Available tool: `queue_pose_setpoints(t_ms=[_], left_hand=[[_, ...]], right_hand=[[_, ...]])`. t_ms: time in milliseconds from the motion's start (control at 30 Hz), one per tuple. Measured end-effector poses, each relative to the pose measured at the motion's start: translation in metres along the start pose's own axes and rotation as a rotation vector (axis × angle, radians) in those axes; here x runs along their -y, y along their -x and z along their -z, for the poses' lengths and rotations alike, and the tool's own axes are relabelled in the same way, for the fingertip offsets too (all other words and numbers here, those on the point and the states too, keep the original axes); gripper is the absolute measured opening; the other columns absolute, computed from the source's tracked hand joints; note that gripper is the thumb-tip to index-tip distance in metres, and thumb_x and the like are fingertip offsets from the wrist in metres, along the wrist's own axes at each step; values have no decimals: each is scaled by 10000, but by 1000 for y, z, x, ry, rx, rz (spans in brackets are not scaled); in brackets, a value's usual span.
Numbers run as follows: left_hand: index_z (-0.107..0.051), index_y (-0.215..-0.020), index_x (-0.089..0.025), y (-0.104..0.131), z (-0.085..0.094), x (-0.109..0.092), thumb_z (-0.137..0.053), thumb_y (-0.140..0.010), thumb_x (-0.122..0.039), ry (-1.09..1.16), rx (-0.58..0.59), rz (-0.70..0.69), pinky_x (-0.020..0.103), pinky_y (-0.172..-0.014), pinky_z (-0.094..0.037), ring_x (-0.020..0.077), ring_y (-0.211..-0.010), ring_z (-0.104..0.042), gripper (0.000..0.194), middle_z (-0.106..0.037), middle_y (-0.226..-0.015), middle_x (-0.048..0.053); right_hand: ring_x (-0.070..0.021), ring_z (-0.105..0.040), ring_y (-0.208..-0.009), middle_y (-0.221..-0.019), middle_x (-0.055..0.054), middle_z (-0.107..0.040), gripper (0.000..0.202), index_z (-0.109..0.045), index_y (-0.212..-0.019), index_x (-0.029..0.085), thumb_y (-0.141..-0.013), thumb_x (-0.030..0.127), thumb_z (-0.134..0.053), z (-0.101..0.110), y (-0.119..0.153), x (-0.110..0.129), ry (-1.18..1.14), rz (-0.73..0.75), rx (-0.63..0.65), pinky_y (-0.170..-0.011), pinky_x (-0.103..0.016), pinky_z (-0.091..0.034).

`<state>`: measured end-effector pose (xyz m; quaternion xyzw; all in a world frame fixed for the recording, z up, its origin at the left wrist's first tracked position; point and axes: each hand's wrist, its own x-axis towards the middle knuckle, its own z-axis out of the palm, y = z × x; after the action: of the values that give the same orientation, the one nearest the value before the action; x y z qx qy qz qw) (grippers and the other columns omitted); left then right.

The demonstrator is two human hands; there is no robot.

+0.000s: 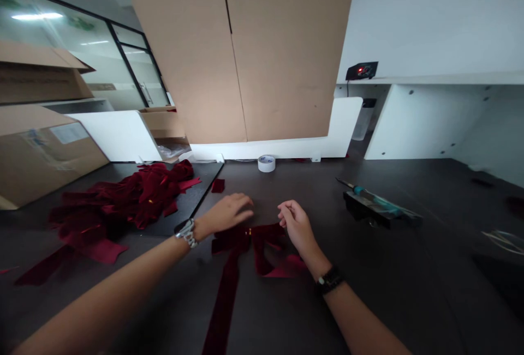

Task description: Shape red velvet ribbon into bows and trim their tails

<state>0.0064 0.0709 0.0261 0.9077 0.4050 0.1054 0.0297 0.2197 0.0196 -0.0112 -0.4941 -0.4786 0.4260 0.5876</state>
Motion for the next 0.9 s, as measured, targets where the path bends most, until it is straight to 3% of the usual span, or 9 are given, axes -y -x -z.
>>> queue_pose_setpoints(t_ms=[100, 200, 267, 433, 700, 900], left_hand=[[-555, -1058, -106, -12, -2, 38, -441, -889, -191, -80, -148, 274, 387, -955, -402, 270, -1075, -529, 220, -569, -1108, 172], [-531, -1074, -72, -16, -6, 69, -489, -851, -208, -125, -221, 484, 432, -902, -426, 322, -1060, -527, 265, -541, -1118, 220], [-540, -1052, -74, -15, -10, 83, -520, -837, -237, -124, -215, 551, 408, -873, -444, 312, -1008, -559, 270, -569, -1073, 208], [-597, -880, -152, -11, -15, 96, -469, -849, -203, -123, -162, 553, 329, -817, -457, 243, -905, -606, 142, -631, -990, 126], [-603, -835, -141, -5, -13, 102, -426, -865, -174, -134, -143, 472, 332, -814, -447, 250, -916, -604, 183, -630, -953, 135], [-598, -1002, -156, -4, -11, 105, -556, -817, -275, -64, -142, 431, 309, -789, -459, 229, -879, -614, 224, -654, -966, 104]], right_hand=[[-109, -474, -499, -632, -2, -522, 374, -558, -751, 177, -665, 537, -611, -1, -1, 0, 4, 6, 0, -507, -261, -387], [-107, -478, -495, -618, 4, -522, 318, -561, -744, 176, -681, 486, -591, -2, 0, 1, 10, 9, 19, -502, -253, -384], [-107, -481, -498, -609, 6, -522, 280, -562, -739, 176, -690, 451, -578, -3, 1, 3, 16, 8, 34, -503, -250, -384], [-100, -477, -486, -602, 9, -525, 244, -564, -738, 171, -706, 413, -550, -4, 3, 4, 30, -4, 64, -494, -243, -375], [-92, -471, -479, -598, 15, -519, 243, -554, -741, 161, -700, 398, -521, -4, 3, 0, 78, -12, 100, -475, -226, -362], [-93, -480, -498, -604, 15, -520, 206, -551, -747, 166, -719, 367, -515, -4, 4, -3, 83, -17, 148, -490, -224, -380]])
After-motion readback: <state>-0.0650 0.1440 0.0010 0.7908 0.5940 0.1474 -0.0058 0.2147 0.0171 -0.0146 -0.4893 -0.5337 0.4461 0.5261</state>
